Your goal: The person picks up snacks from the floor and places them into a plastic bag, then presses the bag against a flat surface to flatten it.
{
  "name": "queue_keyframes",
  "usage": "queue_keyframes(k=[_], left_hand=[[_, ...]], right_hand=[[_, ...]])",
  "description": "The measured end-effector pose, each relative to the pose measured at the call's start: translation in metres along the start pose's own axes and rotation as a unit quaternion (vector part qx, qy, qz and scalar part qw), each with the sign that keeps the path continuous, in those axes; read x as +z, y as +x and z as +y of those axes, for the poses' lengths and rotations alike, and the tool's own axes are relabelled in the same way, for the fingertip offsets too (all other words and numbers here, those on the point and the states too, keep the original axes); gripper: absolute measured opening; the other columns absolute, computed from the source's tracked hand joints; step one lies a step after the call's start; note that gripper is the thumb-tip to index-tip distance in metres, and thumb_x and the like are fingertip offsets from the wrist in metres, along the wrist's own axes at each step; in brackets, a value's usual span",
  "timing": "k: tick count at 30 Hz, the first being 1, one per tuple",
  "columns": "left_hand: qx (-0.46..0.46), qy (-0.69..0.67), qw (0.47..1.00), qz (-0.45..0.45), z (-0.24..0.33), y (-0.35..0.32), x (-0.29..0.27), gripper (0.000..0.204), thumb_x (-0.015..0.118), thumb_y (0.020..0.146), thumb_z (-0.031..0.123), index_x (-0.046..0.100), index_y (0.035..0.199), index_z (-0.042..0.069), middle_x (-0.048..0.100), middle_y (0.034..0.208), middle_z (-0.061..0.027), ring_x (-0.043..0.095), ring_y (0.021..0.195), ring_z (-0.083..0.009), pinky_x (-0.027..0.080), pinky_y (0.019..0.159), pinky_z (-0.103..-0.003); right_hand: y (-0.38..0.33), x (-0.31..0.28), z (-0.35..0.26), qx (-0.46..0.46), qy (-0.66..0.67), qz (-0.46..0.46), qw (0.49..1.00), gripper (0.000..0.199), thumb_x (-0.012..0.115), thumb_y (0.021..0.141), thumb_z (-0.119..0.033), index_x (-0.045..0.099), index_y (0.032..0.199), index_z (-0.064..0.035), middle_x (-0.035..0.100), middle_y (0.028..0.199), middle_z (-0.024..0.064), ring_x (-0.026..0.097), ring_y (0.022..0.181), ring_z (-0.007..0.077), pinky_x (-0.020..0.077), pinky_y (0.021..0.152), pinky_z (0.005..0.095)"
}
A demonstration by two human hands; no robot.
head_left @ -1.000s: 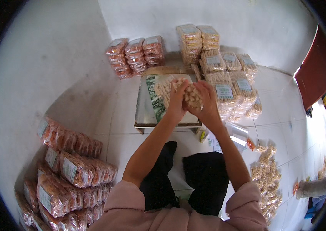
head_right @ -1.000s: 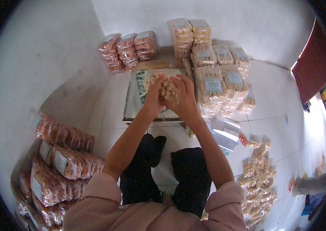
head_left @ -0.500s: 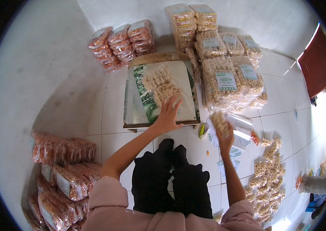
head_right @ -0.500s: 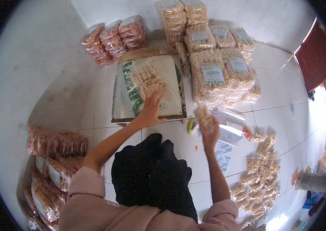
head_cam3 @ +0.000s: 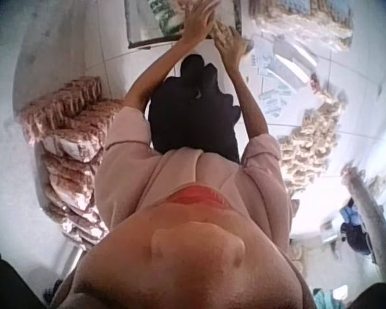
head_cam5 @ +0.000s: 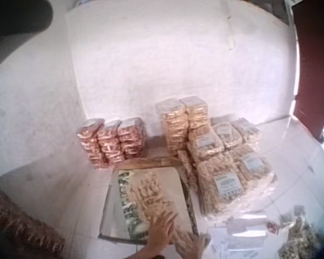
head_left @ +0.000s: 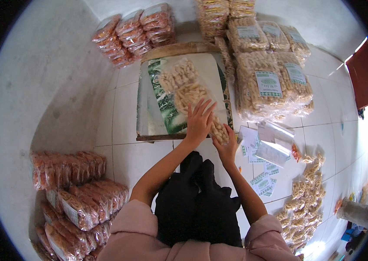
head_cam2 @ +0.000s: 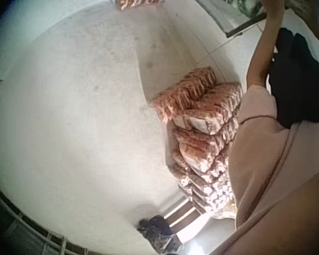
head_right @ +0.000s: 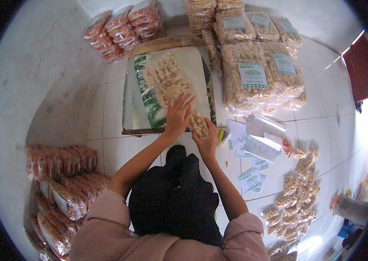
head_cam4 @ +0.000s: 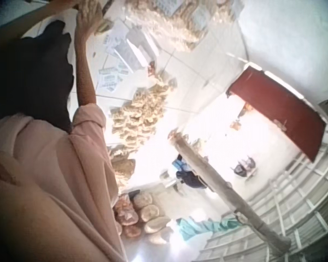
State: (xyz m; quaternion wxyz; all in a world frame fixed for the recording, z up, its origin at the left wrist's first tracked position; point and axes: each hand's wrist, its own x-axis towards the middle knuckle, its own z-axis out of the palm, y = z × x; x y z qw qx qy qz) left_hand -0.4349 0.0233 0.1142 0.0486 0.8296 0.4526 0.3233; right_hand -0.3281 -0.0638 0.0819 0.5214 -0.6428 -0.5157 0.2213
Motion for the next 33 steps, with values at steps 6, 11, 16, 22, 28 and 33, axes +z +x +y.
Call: queue_keyframes(k=[6, 11, 16, 22, 28, 33], left_hand=[[0.016, -0.043, 0.999, -0.017, -0.001, -0.002, -0.011, 0.037, 0.049, 0.085, 0.018, 0.049, 0.121, 0.017, 0.046, 0.121, -0.0069, 0.037, 0.119, -0.026, 0.017, 0.099, -0.057], [0.096, -0.093, 0.987, -0.094, -0.011, 0.008, -0.026, 0.041, 0.045, 0.087, 0.029, 0.045, 0.125, 0.014, 0.04, 0.128, -0.0083, 0.031, 0.124, -0.0288, 0.01, 0.099, -0.057], [-0.04, 0.006, 0.999, 0.016, -0.09, 0.06, 0.005, 0.049, 0.04, 0.088, 0.04, 0.037, 0.129, 0.013, 0.035, 0.133, -0.0095, 0.026, 0.127, -0.0293, 0.006, 0.101, -0.058], [-0.032, 0.067, 0.997, -0.033, -0.116, 0.06, 0.023, 0.06, 0.044, 0.084, 0.049, 0.034, 0.131, 0.014, 0.031, 0.137, -0.0095, 0.018, 0.13, -0.0288, 0.004, 0.102, -0.057], [0.018, 0.07, 0.996, -0.058, -0.097, 0.065, 0.007, 0.059, 0.05, 0.078, 0.054, 0.04, 0.128, 0.025, 0.029, 0.138, -0.0053, 0.018, 0.131, -0.0269, 0.001, 0.101, -0.059], [0.126, 0.093, 0.986, -0.062, -0.096, 0.062, 0.011, 0.049, 0.05, 0.078, 0.053, 0.049, 0.121, 0.028, 0.031, 0.137, -0.0023, 0.02, 0.13, -0.0232, 0.0, 0.1, -0.061]], right_hand=[[0.039, 0.043, 0.008, 0.042, 0.019, 0.006, 0.999, 0.053, 0.067, 0.07, -0.013, 0.045, 0.116, -0.0013, 0.048, 0.117, 0.0172, 0.047, 0.107, 0.0328, 0.0392, 0.088, 0.037], [0.058, 0.058, 0.025, -0.081, 0.008, 0.041, 0.996, 0.06, 0.068, 0.071, -0.015, 0.04, 0.121, 0.0017, 0.046, 0.118, 0.0189, 0.044, 0.109, 0.0337, 0.0366, 0.092, 0.0383], [0.063, 0.073, 0.015, -0.045, -0.02, 0.05, 0.998, 0.061, 0.069, 0.07, -0.014, 0.04, 0.122, 0.0004, 0.049, 0.115, 0.0178, 0.049, 0.106, 0.0308, 0.0381, 0.091, 0.0345], [0.077, 0.078, 0.008, -0.032, -0.004, 0.026, 0.999, 0.064, 0.071, 0.069, -0.016, 0.038, 0.122, 0.0014, 0.047, 0.117, 0.0181, 0.046, 0.111, 0.0299, 0.0358, 0.094, 0.0356], [0.09, 0.088, 0.026, 0.008, 0.06, 0.03, 0.998, 0.066, 0.071, 0.068, -0.017, 0.037, 0.122, -0.0001, 0.043, 0.121, 0.0189, 0.041, 0.114, 0.0315, 0.0346, 0.093, 0.0366], [0.086, 0.087, 0.013, -0.032, -0.147, 0.021, 0.988, 0.068, 0.071, 0.067, -0.007, 0.035, 0.124, -0.0022, 0.039, 0.118, 0.0175, 0.039, 0.107, 0.0309, 0.0306, 0.093, 0.0384]])
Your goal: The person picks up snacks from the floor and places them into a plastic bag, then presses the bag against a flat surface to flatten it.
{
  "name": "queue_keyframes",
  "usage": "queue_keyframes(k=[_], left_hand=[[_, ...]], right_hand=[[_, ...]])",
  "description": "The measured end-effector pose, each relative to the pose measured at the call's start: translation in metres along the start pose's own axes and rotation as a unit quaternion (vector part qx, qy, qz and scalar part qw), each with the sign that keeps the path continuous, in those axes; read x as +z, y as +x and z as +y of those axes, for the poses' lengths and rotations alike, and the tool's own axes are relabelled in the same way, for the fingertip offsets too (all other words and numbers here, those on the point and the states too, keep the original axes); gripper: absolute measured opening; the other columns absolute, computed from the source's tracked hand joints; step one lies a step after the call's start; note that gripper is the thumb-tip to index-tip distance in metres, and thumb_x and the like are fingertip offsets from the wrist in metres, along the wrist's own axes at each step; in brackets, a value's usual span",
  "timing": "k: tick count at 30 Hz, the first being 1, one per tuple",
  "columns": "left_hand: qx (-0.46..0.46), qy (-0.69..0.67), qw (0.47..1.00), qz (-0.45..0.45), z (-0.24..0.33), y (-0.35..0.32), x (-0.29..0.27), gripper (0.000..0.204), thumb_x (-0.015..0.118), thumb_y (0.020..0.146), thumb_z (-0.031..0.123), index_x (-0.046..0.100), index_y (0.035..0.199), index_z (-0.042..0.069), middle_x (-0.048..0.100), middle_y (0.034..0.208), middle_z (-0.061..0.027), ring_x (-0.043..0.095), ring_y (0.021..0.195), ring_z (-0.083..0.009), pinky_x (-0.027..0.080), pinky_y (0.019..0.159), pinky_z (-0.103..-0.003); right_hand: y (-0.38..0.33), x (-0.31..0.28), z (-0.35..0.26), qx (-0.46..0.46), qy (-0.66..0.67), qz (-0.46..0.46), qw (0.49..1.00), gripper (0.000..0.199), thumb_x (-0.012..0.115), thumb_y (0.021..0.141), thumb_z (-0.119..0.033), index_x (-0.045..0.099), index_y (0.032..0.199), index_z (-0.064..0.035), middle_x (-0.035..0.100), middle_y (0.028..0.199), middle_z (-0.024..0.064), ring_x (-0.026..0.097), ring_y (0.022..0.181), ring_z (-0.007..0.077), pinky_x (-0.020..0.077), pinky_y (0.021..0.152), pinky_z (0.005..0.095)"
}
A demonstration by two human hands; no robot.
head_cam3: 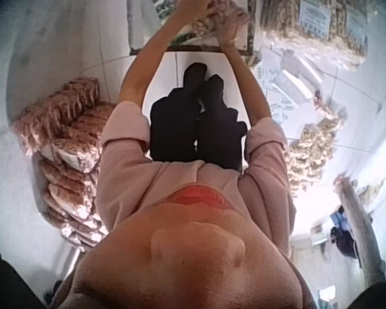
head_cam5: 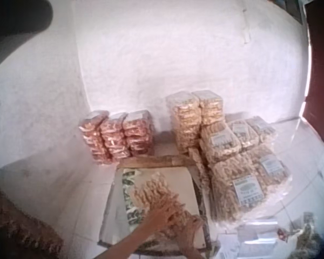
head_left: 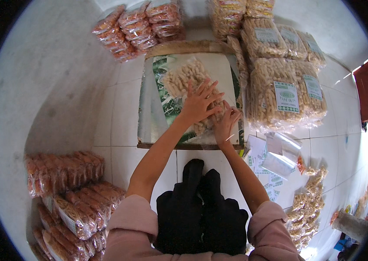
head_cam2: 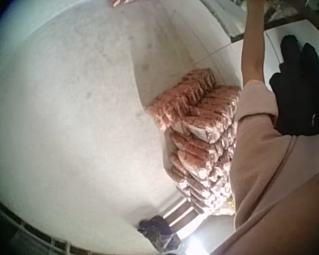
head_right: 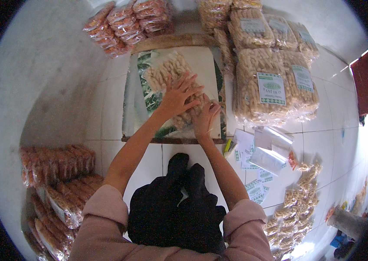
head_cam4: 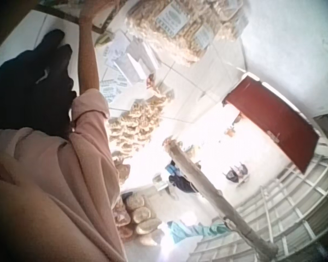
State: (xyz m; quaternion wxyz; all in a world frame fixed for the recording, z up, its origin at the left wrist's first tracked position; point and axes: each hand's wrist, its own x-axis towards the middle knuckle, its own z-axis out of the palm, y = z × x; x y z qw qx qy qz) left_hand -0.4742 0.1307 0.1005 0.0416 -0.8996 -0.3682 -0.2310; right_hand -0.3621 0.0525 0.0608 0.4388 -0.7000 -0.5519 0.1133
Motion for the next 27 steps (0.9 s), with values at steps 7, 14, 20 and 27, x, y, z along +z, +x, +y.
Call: queue_keyframes(k=[7, 14, 20, 27], left_hand=[[-0.005, 0.005, 1.0, -0.009, -0.001, 0.002, 0.003, 0.043, 0.047, 0.08, 0.052, 0.051, 0.117, 0.032, 0.032, 0.136, -0.0004, 0.022, 0.129, -0.0214, 0.001, 0.1, -0.061], [0.04, -0.007, 0.999, -0.026, 0.005, 0.0, 0.001, 0.045, 0.045, 0.079, 0.055, 0.05, 0.118, 0.033, 0.034, 0.136, 0.0016, 0.019, 0.13, -0.0226, -0.002, 0.097, -0.065], [0.066, -0.057, 0.995, -0.043, 0.003, -0.003, -0.007, 0.043, 0.047, 0.08, 0.053, 0.05, 0.119, 0.035, 0.035, 0.135, 0.0024, 0.014, 0.132, -0.0238, -0.008, 0.099, -0.061], [-0.169, -0.288, 0.933, 0.132, 0.015, -0.037, -0.013, 0.042, 0.052, 0.085, 0.031, 0.044, 0.123, 0.014, 0.031, 0.135, -0.0116, 0.023, 0.127, -0.0306, 0.009, 0.104, -0.046]], right_hand=[[-0.005, -0.009, 0.004, 0.074, 0.138, 0.006, 0.988, 0.068, 0.069, 0.065, 0.0, 0.039, 0.126, -0.0061, 0.039, 0.113, 0.0163, 0.045, 0.093, 0.0291, 0.0399, 0.082, 0.0345], [-0.007, -0.012, 0.016, 0.003, 0.064, 0.028, 0.998, 0.064, 0.06, 0.066, 0.008, 0.04, 0.125, -0.007, 0.042, 0.106, 0.0133, 0.047, 0.094, 0.0241, 0.0454, 0.072, 0.03], [-0.005, 0.0, 0.014, 0.077, 0.129, 0.108, 0.983, 0.043, 0.058, 0.067, 0.01, 0.047, 0.106, -0.0031, 0.042, 0.103, 0.0114, 0.047, 0.093, 0.0236, 0.0471, 0.073, 0.0293], [-0.027, -0.014, 0.026, -0.079, 0.036, 0.027, 0.996, 0.025, 0.054, 0.079, 0.004, 0.052, 0.103, -0.0032, 0.051, 0.1, 0.0116, 0.051, 0.092, 0.0247, 0.0472, 0.073, 0.0331]])
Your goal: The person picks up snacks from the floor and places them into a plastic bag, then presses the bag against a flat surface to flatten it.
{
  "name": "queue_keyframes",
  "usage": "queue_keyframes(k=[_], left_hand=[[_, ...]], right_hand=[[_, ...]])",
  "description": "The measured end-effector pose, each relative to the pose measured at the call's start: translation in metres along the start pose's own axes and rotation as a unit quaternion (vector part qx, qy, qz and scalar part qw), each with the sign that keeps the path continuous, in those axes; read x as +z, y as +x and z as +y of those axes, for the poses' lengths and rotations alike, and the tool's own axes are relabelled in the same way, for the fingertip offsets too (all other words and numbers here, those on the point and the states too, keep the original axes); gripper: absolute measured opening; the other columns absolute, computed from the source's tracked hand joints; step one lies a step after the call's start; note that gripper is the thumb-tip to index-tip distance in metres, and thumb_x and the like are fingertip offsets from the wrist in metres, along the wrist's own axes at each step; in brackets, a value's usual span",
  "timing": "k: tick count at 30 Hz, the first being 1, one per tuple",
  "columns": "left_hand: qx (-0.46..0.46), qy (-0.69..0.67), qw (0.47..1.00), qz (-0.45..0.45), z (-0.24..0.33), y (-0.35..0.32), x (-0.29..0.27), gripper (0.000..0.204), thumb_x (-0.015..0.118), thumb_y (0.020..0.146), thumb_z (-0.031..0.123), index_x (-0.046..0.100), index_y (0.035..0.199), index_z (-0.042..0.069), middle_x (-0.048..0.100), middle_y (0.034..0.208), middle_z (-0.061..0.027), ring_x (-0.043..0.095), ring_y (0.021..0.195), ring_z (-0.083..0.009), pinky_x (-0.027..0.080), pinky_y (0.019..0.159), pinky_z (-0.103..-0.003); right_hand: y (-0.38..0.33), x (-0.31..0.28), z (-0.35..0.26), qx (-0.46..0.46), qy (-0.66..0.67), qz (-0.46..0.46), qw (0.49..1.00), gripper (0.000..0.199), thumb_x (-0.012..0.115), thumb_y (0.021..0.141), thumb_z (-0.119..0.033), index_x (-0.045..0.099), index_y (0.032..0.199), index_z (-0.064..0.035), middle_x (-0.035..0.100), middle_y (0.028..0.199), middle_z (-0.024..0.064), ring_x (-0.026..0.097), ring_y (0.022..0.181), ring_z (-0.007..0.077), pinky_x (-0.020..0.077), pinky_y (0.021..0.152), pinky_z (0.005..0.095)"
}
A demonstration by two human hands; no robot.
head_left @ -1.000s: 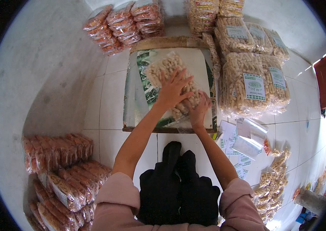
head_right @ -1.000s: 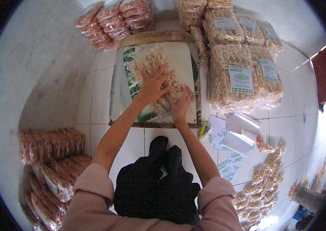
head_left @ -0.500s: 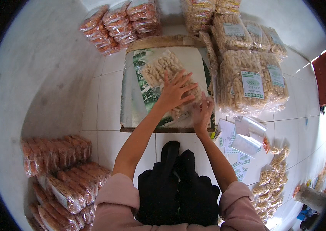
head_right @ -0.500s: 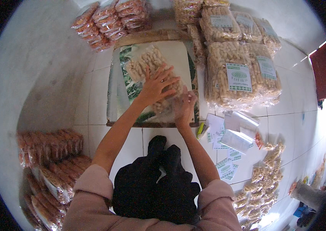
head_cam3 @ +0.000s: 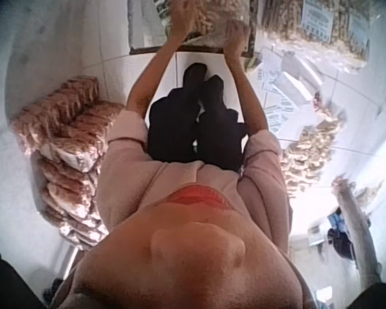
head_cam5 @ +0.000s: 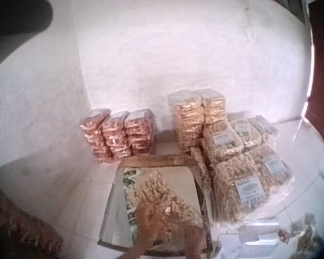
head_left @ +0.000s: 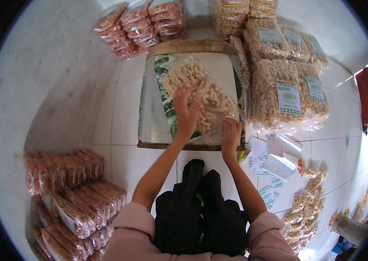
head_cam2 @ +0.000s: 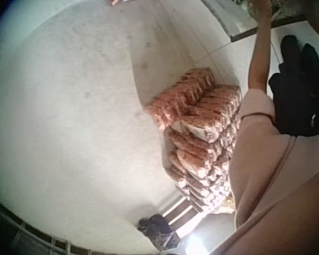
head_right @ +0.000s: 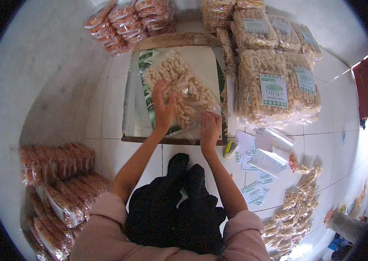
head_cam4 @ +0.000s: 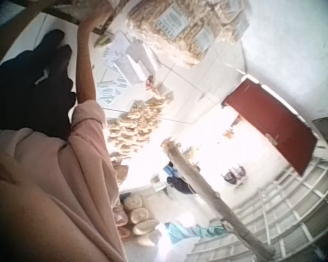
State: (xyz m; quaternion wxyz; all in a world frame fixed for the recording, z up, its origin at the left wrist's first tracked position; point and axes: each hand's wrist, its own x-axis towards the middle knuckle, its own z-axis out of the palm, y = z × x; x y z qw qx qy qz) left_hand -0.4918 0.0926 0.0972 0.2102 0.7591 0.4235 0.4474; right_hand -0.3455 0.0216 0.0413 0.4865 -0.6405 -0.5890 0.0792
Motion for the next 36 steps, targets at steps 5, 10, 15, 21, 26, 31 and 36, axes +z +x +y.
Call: queue_keyframes(k=[5, 10, 15, 21, 26, 31, 36], left_hand=[[-0.393, -0.271, 0.848, 0.229, 0.02, -0.043, 0.025, 0.062, 0.055, 0.085, 0.021, 0.02, 0.131, -0.002, 0.027, 0.131, -0.019, 0.031, 0.12, -0.0263, 0.026, 0.099, -0.035], [-0.431, -0.325, 0.828, 0.154, 0.022, -0.04, 0.03, 0.078, 0.059, 0.082, 0.034, 0.013, 0.134, -0.001, 0.033, 0.126, -0.0166, 0.038, 0.112, -0.0216, 0.034, 0.09, -0.03], [-0.401, -0.254, 0.87, 0.136, -0.004, -0.036, 0.034, 0.091, 0.065, 0.076, 0.04, 0.009, 0.135, 0.0, 0.041, 0.118, -0.0144, 0.048, 0.101, -0.0211, 0.043, 0.079, -0.029], [-0.338, -0.149, 0.917, 0.147, -0.011, -0.032, 0.036, 0.087, 0.068, 0.072, 0.026, 0.012, 0.135, 0.001, 0.026, 0.124, -0.0257, 0.028, 0.114, -0.0371, 0.027, 0.097, -0.04], [-0.383, -0.086, 0.913, 0.108, 0.006, -0.028, 0.027, 0.087, 0.066, 0.074, 0.026, 0.007, 0.138, 0.015, 0.024, 0.116, -0.0262, 0.031, 0.107, -0.0376, 0.03, 0.093, -0.038], [-0.415, -0.118, 0.898, 0.085, 0.008, -0.028, 0.021, 0.087, 0.069, 0.073, 0.031, 0.014, 0.137, 0.013, 0.025, 0.129, -0.0211, 0.026, 0.119, -0.0329, 0.028, 0.097, -0.044], [-0.436, -0.24, 0.865, 0.069, -0.007, -0.028, 0.019, 0.089, 0.068, 0.073, 0.038, 0.013, 0.138, 0.013, 0.027, 0.125, -0.0214, 0.03, 0.113, -0.0335, 0.031, 0.095, -0.044]], right_hand=[[0.009, -0.006, -0.012, 0.05, 0.165, -0.092, 0.981, 0.024, 0.05, 0.082, 0.001, 0.053, 0.106, -0.0017, 0.054, 0.102, 0.0139, 0.053, 0.096, 0.028, 0.0436, 0.081, 0.0342], [0.023, 0.003, -0.015, -0.02, 0.216, -0.156, 0.964, 0.028, 0.043, 0.083, 0.003, 0.053, 0.109, -0.0016, 0.054, 0.111, 0.0136, 0.051, 0.105, 0.0263, 0.0418, 0.085, 0.029], [0.023, 0.007, -0.015, -0.017, 0.233, -0.236, 0.943, 0.034, 0.04, 0.079, 0.004, 0.052, 0.11, -0.0019, 0.053, 0.112, 0.0153, 0.048, 0.108, 0.0288, 0.0349, 0.095, 0.0362], [0.024, 0.03, -0.012, 0.046, 0.274, -0.203, 0.939, 0.04, 0.044, 0.077, 0.005, 0.045, 0.117, -0.0002, 0.045, 0.116, 0.0202, 0.044, 0.107, 0.0345, 0.0369, 0.092, 0.036], [0.029, 0.041, -0.017, -0.045, 0.157, -0.16, 0.973, 0.043, 0.05, 0.074, 0.006, 0.044, 0.117, 0.0029, 0.041, 0.116, 0.0219, 0.042, 0.107, 0.0361, 0.0381, 0.091, 0.037], [0.034, 0.04, -0.014, -0.12, 0.083, -0.185, 0.972, 0.04, 0.051, 0.072, 0.004, 0.047, 0.112, 0.0062, 0.043, 0.114, 0.0227, 0.04, 0.109, 0.0367, 0.0369, 0.092, 0.0395], [0.039, 0.039, -0.003, -0.184, 0.049, -0.206, 0.96, 0.035, 0.048, 0.073, 0.005, 0.048, 0.107, 0.0068, 0.047, 0.111, 0.0238, 0.042, 0.109, 0.0381, 0.0362, 0.092, 0.0401]])
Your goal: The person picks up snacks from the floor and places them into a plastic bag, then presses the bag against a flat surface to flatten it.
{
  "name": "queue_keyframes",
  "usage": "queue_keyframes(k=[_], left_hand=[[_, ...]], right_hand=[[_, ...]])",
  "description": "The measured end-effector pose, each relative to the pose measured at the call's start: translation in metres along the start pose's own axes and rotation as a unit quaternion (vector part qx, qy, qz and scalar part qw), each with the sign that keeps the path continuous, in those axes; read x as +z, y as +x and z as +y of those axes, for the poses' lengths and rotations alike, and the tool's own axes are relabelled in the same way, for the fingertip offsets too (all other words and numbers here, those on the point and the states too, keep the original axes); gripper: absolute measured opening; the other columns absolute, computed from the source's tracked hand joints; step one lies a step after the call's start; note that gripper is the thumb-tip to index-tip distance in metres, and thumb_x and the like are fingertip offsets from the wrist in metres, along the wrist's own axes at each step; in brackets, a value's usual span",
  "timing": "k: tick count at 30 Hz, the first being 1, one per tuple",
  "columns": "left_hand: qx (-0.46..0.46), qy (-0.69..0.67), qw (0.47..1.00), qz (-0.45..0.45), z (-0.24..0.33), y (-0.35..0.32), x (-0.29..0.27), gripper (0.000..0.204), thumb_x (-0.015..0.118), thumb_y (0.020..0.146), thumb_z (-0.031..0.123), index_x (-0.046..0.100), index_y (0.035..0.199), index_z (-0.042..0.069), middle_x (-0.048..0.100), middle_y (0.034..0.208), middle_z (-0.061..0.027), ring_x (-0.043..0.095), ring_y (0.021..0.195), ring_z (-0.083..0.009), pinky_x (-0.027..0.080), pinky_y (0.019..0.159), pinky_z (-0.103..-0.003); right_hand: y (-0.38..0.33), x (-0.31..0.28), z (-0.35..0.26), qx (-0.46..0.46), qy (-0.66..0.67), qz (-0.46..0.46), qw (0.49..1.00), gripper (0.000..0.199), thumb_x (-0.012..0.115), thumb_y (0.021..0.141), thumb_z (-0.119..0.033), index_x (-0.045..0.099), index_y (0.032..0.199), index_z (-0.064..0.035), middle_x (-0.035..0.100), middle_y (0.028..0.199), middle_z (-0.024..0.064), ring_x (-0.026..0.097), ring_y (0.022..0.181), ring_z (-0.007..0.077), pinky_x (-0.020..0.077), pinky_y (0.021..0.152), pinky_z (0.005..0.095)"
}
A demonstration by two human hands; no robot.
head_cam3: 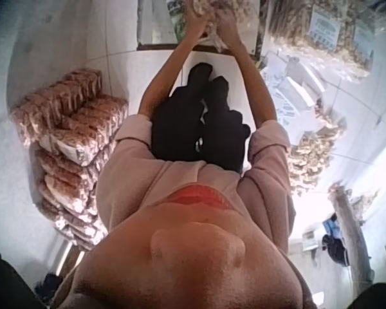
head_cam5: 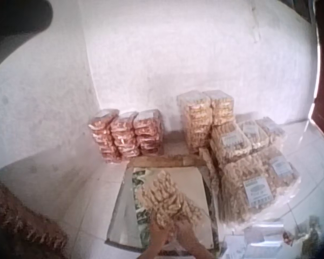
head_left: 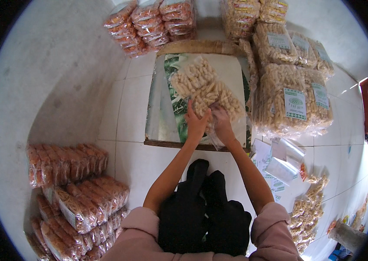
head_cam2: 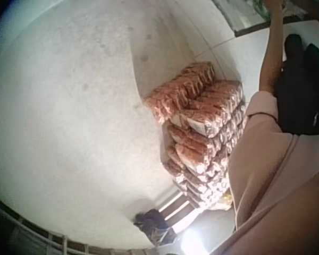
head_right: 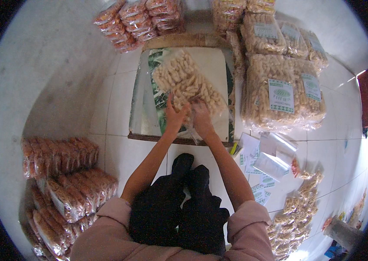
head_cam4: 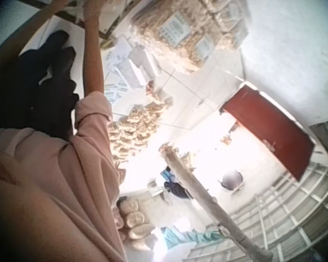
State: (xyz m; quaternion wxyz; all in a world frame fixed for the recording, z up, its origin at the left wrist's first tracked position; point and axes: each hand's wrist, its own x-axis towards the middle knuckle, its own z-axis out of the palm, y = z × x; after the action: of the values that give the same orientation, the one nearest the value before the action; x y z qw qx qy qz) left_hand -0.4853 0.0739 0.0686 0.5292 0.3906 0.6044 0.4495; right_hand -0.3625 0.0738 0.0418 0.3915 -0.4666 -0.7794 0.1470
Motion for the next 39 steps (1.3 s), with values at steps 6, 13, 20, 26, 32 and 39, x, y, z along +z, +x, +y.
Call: queue_keyframes(k=[6, 13, 20, 26, 32, 39], left_hand=[[0.092, 0.163, 0.98, 0.068, -0.003, -0.007, -0.001, 0.089, 0.064, 0.073, 0.047, 0.012, 0.138, 0.017, 0.021, 0.118, -0.0244, 0.036, 0.104, -0.0371, 0.035, 0.089, -0.039], [0.1, 0.181, 0.978, 0.027, 0.0, -0.001, -0.014, 0.089, 0.065, 0.073, 0.045, 0.012, 0.138, 0.017, 0.025, 0.117, -0.0236, 0.038, 0.101, -0.0364, 0.036, 0.089, -0.04], [0.122, 0.165, 0.973, 0.108, 0.004, 0.003, -0.001, 0.086, 0.066, 0.074, 0.037, 0.012, 0.137, 0.014, 0.023, 0.121, -0.0262, 0.04, 0.105, -0.0413, 0.037, 0.088, -0.041], [0.097, 0.165, 0.976, 0.104, 0.009, 0.005, -0.001, 0.083, 0.065, 0.074, 0.027, 0.012, 0.136, 0.012, 0.022, 0.121, -0.0271, 0.041, 0.104, -0.0412, 0.038, 0.087, -0.042], [0.275, 0.373, 0.858, 0.219, 0.029, -0.008, 0.003, 0.08, 0.064, 0.074, 0.031, 0.016, 0.136, 0.014, 0.022, 0.131, -0.0199, 0.032, 0.117, -0.0391, 0.022, 0.098, -0.05], [0.461, 0.533, 0.708, 0.044, 0.056, 0.026, 0.01, 0.058, 0.052, 0.081, 0.043, 0.034, 0.132, 0.02, 0.029, 0.137, -0.0028, 0.019, 0.13, -0.0263, -0.001, 0.099, -0.061]], right_hand=[[-0.004, 0.003, 0.004, 0.075, 0.121, 0.01, 0.99, 0.048, 0.047, 0.075, 0.002, 0.038, 0.122, 0.0034, 0.046, 0.116, 0.0238, 0.044, 0.106, 0.0386, 0.0328, 0.094, 0.0416], [0.002, 0.031, 0.019, 0.007, 0.036, -0.031, 0.999, 0.053, 0.044, 0.076, 0.003, 0.034, 0.127, 0.0011, 0.045, 0.121, 0.0168, 0.043, 0.112, 0.0298, 0.0326, 0.096, 0.0355], [0.0, 0.025, -0.011, 0.23, 0.384, 0.093, 0.889, 0.045, 0.051, 0.077, 0.002, 0.04, 0.121, 0.0017, 0.049, 0.112, 0.0188, 0.044, 0.113, 0.031, 0.0367, 0.094, 0.0346], [-0.032, -0.022, -0.052, 0.132, 0.125, 0.064, 0.981, 0.035, 0.044, 0.079, 0.008, 0.045, 0.114, 0.0023, 0.052, 0.105, 0.016, 0.049, 0.105, 0.0284, 0.0398, 0.091, 0.0326], [-0.054, -0.041, -0.046, 0.255, 0.05, 0.144, 0.955, 0.039, 0.049, 0.079, 0.008, 0.041, 0.117, 0.0022, 0.044, 0.105, 0.0147, 0.053, 0.084, 0.0217, 0.0451, 0.078, 0.0309], [-0.034, -0.027, -0.035, 0.329, 0.169, 0.282, 0.885, 0.045, 0.058, 0.077, 0.002, 0.039, 0.118, 0.0005, 0.037, 0.114, 0.015, 0.052, 0.087, 0.0196, 0.0463, 0.072, 0.0297]])
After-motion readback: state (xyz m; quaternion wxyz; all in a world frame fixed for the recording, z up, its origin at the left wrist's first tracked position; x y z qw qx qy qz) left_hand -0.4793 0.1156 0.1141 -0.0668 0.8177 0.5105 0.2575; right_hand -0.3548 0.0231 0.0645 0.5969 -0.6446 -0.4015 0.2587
